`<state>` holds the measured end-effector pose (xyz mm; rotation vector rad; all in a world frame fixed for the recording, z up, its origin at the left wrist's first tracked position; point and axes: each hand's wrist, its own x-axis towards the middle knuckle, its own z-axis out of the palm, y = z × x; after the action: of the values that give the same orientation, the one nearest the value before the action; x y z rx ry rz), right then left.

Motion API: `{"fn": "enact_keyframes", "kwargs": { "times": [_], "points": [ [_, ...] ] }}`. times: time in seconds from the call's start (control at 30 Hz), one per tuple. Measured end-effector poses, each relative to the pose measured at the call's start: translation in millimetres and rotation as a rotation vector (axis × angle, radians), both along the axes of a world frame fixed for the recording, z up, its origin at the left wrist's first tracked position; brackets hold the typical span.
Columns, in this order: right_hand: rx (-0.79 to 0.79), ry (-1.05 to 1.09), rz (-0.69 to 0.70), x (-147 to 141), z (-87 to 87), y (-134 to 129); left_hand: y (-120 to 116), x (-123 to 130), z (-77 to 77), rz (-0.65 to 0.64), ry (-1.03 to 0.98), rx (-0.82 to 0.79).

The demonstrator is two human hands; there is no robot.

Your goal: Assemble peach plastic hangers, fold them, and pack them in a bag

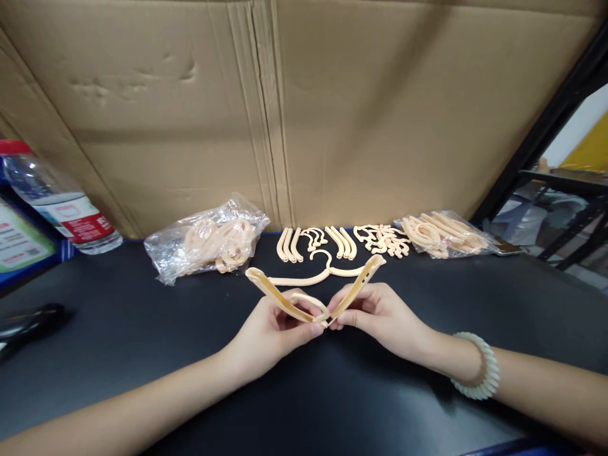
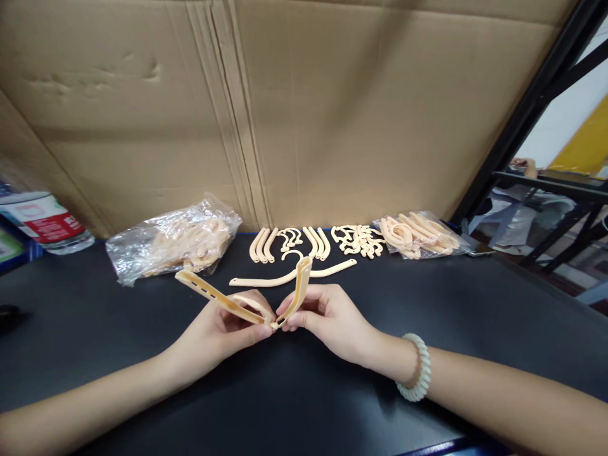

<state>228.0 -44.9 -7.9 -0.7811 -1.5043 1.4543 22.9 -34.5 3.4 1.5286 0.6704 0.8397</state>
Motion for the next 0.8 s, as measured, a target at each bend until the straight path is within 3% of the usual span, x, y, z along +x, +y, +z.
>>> {"fn": "enact_keyframes", "kwargs": {
  "times": [0.27,0.47,0.8],
  "points": [
    [0.026,-0.007,-0.008,-4.2,1.7,-4.3,-2.9,-0.4,-1.7,0.045,0.011,0.027],
    [0.019,-0.026,-0.057,-6.8,1.6,-6.8,-2.6,2.1,-1.5,0.048,-0.068,-0.081],
    [0.038,0.016,-0.138,-12.0,2.6,-9.4,-5.4,4.8,0.2,0.163,-0.022,-0.138]
  ]
}}
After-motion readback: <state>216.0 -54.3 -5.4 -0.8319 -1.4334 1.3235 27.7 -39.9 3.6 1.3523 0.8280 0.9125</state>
